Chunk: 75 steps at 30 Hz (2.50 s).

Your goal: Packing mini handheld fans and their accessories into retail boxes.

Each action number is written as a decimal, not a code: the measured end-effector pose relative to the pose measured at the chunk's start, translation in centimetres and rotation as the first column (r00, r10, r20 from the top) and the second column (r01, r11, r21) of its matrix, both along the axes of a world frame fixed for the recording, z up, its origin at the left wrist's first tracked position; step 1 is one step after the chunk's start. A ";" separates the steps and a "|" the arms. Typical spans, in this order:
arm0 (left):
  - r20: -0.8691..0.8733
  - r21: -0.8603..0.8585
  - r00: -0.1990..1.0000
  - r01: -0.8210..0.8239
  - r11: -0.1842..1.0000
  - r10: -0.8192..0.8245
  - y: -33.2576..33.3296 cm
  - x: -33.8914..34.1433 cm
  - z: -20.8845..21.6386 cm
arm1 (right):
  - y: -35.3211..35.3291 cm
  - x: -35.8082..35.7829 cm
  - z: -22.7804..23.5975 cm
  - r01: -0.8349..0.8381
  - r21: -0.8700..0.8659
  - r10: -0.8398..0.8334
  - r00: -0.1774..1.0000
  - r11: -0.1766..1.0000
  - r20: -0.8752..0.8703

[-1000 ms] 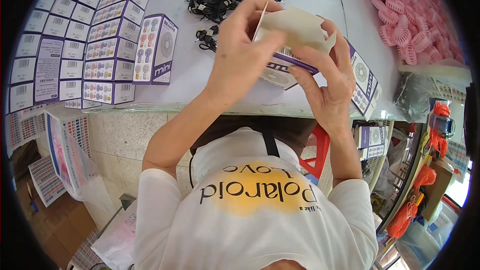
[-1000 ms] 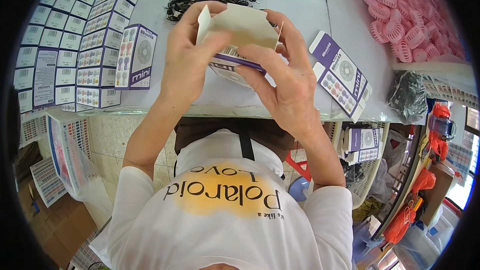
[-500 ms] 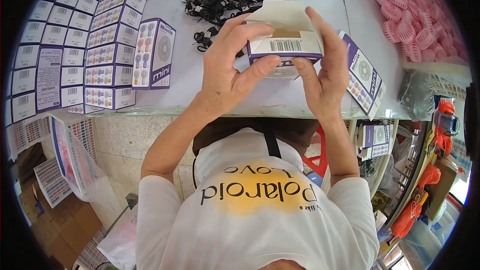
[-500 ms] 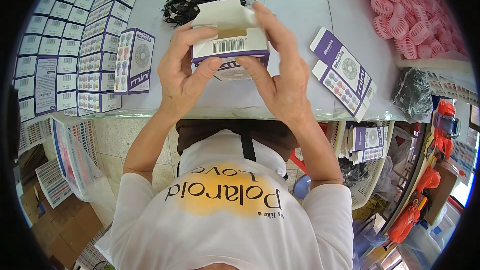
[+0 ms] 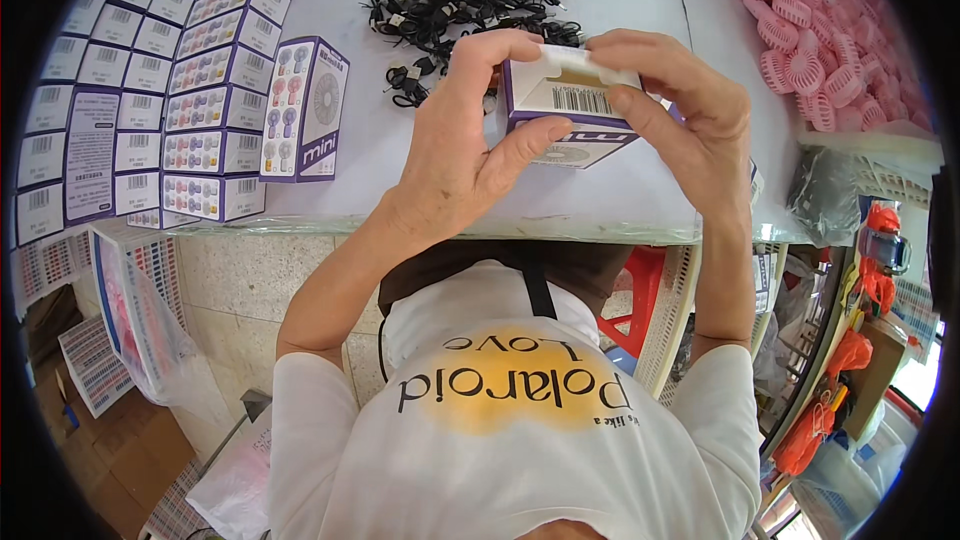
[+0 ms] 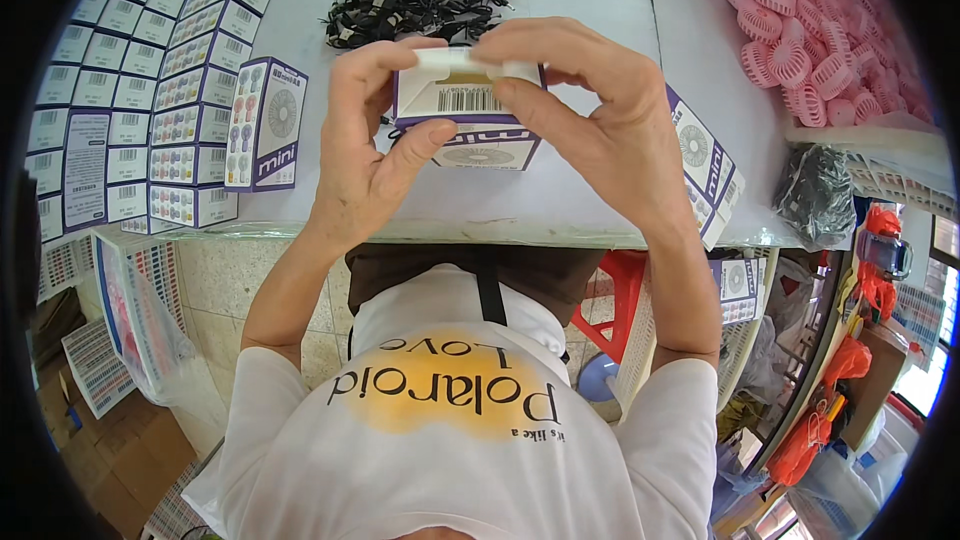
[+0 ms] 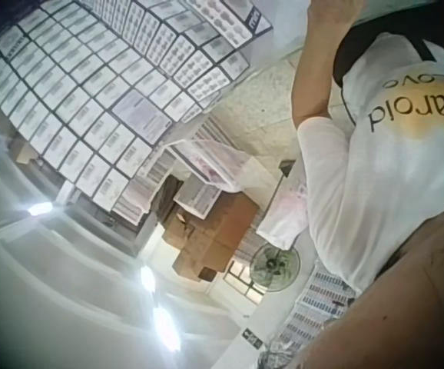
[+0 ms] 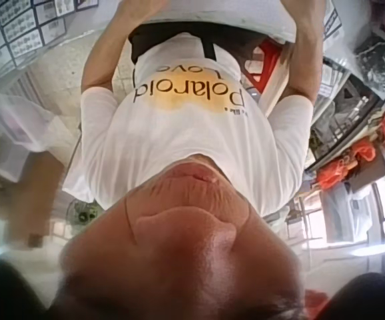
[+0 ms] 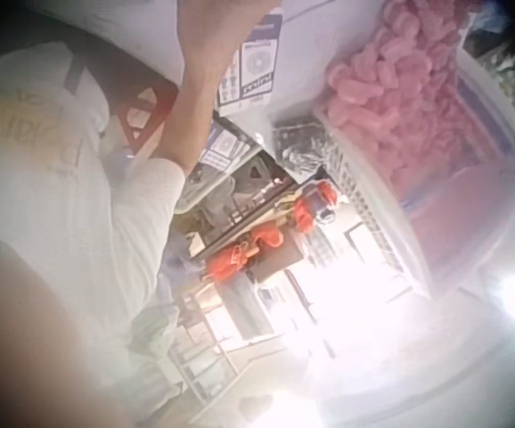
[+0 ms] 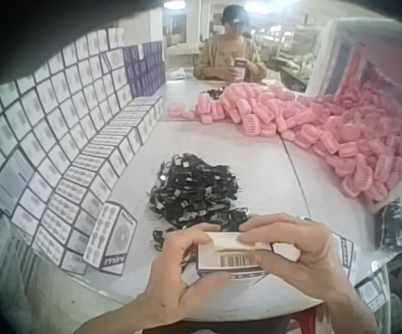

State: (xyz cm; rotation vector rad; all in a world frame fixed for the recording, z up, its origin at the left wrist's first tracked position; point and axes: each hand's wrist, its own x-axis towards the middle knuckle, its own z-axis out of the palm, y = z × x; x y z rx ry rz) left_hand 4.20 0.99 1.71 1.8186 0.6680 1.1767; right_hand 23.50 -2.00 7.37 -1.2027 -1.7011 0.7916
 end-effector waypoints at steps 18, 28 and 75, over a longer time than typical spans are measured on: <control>-0.133 0.390 0.989 -0.012 0.921 0.069 -0.4 -0.3 -0.1 | 1.1 0.4 3.9 -0.133 -0.174 0.204 0.843 0.976 0.498; -0.115 0.447 0.991 -0.010 0.895 0.068 -0.7 0.5 -0.5 | -0.1 0.4 3.2 -0.148 -0.017 0.135 0.839 0.989 0.528; -0.140 0.005 0.985 -0.105 0.994 0.105 -2.8 -5.3 -0.8 | 10.5 7.0 -8.1 0.218 -0.164 -0.124 0.886 0.962 0.446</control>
